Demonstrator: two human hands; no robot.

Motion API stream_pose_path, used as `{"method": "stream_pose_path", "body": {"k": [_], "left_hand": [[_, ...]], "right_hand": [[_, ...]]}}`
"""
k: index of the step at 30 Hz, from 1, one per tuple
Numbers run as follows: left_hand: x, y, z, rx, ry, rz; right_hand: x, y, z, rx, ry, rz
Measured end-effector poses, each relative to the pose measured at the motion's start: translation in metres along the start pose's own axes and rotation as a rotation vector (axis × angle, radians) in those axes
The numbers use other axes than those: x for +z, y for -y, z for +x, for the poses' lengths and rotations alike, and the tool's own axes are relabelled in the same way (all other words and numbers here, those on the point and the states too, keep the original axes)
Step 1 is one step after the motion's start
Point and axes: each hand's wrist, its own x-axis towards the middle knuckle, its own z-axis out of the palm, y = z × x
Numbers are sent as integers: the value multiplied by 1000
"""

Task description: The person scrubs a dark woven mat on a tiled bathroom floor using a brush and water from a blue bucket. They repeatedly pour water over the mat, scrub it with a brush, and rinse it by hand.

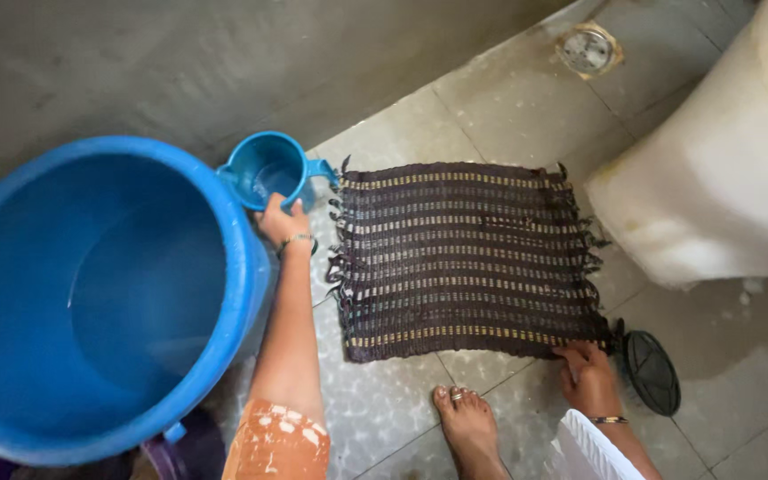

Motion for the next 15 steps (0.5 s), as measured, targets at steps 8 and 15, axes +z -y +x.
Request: {"method": "stream_pose_path", "body": {"k": [8, 15], "left_hand": [[-84, -116, -76, 487, 156, 187], [-130, -199, -169, 1093, 356, 536]], "right_hand": [[9, 50, 32, 261, 1, 395], [101, 47, 123, 565, 88, 1057]]}}
